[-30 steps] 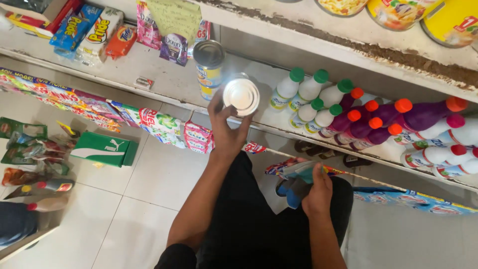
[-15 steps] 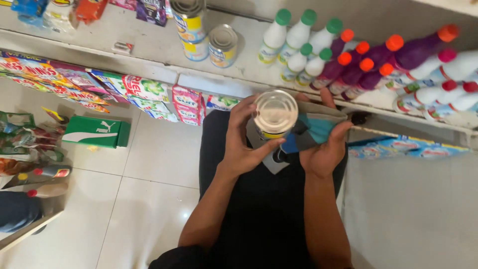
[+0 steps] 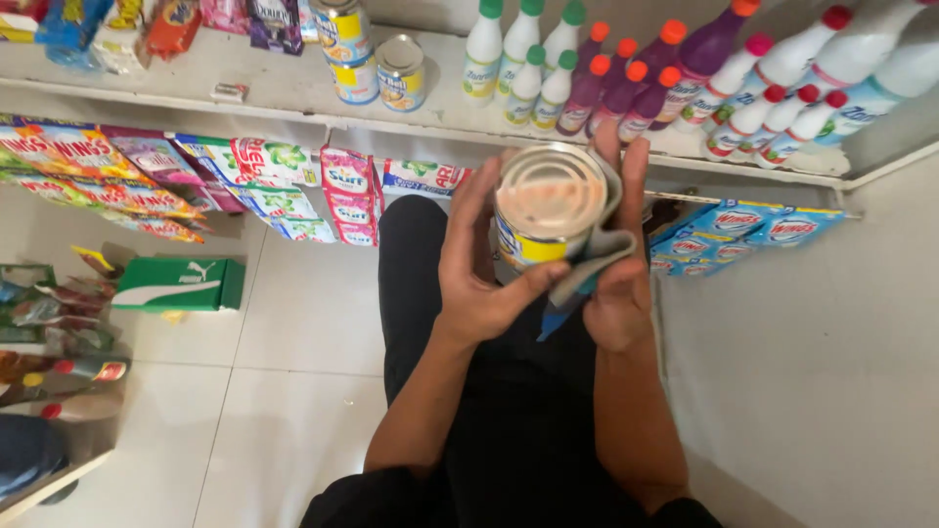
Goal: Cleaning a can of condensed milk using a cloth in a grocery store.
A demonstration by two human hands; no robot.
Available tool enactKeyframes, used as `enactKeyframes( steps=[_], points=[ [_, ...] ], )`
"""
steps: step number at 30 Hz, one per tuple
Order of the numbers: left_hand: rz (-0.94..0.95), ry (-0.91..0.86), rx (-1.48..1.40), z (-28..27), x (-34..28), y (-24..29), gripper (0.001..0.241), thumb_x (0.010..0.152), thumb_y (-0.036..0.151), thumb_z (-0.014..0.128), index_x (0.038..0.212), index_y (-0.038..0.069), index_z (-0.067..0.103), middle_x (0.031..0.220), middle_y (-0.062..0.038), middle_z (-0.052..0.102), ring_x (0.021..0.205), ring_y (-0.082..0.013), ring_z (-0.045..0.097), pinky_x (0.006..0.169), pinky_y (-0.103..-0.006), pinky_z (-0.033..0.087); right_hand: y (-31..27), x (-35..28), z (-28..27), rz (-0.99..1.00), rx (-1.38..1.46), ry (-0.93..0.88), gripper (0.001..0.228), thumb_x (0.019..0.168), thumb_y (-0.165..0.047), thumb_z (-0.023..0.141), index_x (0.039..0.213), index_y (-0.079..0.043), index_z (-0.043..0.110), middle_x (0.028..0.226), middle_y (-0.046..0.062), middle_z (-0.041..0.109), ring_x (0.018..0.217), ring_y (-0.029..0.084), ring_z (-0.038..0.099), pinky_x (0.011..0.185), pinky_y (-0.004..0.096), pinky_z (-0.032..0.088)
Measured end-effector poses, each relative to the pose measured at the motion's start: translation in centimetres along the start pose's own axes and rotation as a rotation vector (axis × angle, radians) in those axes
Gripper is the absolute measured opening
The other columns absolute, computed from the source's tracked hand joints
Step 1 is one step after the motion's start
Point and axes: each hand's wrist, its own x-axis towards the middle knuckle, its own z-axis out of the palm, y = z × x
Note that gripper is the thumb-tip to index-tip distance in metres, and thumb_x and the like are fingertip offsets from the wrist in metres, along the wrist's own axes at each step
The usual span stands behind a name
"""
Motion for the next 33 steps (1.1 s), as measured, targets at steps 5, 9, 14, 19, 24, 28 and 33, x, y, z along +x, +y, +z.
enactKeyframes(
  steps=[5, 9, 14, 19, 24, 28, 33],
  points=[
    [0.115, 0.013, -0.013, 2.1, 0.0, 2.7, 0.096, 0.073, 0.009, 0.093, 0.149, -0.013, 0.039, 0.149, -0.027, 0.046, 0.145, -0.0375, 0.045, 0.127, -0.0474, 0.033, -2.8, -0.3, 1.3, -0.056, -0.080, -0.014, 0.111, 0.096, -0.073, 0.048, 0.163, -0.003, -0.006, 0.173, 0.028, 0.015, 0.164, 0.039, 0.014, 0.139, 0.054, 0.009],
    [0.123, 0.068, 0.060, 2.4, -0.1, 3.3, 0.087, 0.083, 0.012, 0.087, 0.150, -0.012, 0.038, 0.151, -0.026, 0.045, 0.146, -0.0363, 0.044, 0.127, -0.0476, 0.032, -2.4, -1.8, 1.7, -0.051, -0.149, 0.002, 0.106, 0.099, -0.076, 0.027, 0.162, 0.005, -0.001, 0.171, 0.025, 0.013, 0.161, 0.037, 0.014, 0.136, 0.048, 0.007],
    [0.090, 0.097, 0.110, 1.7, -0.8, 2.1, 0.085, 0.084, 0.013, 0.086, 0.150, -0.011, 0.039, 0.151, -0.025, 0.044, 0.146, -0.0360, 0.043, 0.127, -0.0478, 0.031, -1.7, -2.1, 1.1, 0.053, -0.320, -0.003, 0.081, 0.111, -0.050, 0.037, 0.163, 0.005, 0.008, 0.170, 0.026, 0.021, 0.157, 0.036, 0.021, 0.134, 0.051, 0.011],
    [-0.022, 0.010, -0.048, 1.4, -1.3, 1.3, 0.092, 0.082, 0.011, 0.087, 0.154, -0.011, 0.034, 0.150, -0.021, 0.042, 0.146, -0.0293, 0.040, 0.127, -0.0445, 0.029, -2.1, -1.1, 0.5, 0.090, -0.182, 0.021, 0.084, 0.111, -0.057, 0.036, 0.164, 0.001, 0.009, 0.170, 0.026, 0.026, 0.156, 0.032, 0.027, 0.134, 0.050, 0.019],
    [-0.047, -0.026, -0.127, 1.9, -1.6, 2.0, 0.095, 0.078, 0.009, 0.090, 0.153, -0.011, 0.035, 0.149, -0.021, 0.042, 0.146, -0.0297, 0.040, 0.128, -0.0432, 0.029, -0.9, -0.7, -0.7, 0.071, -0.290, 0.179, 0.080, 0.109, -0.065, 0.029, 0.159, -0.003, 0.037, 0.152, 0.014, 0.037, 0.144, 0.024, 0.036, 0.126, 0.039, 0.027],
    [-0.026, -0.006, -0.069, 2.5, -1.7, 2.6, 0.092, 0.084, 0.011, 0.085, 0.156, -0.010, 0.031, 0.150, -0.020, 0.040, 0.147, -0.0292, 0.039, 0.129, -0.0437, 0.029, 0.0, -0.7, 0.1, -0.055, -0.358, 0.373, 0.063, 0.111, -0.053, 0.037, 0.147, -0.002, 0.040, 0.118, 0.010, 0.041, 0.105, 0.017, 0.040, 0.102, 0.029, 0.034],
    [-0.019, 0.007, -0.006, 1.3, -1.8, 3.0, 0.091, 0.089, 0.011, 0.081, 0.159, -0.008, 0.025, 0.155, -0.020, 0.037, 0.151, -0.0291, 0.034, 0.130, -0.0450, 0.026, 0.9, -2.4, 1.2, -0.189, -0.513, 0.246, 0.070, 0.101, -0.043, 0.057, 0.144, 0.009, 0.040, 0.135, 0.024, 0.045, 0.123, 0.034, 0.045, 0.113, 0.042, 0.033]
  ],
)
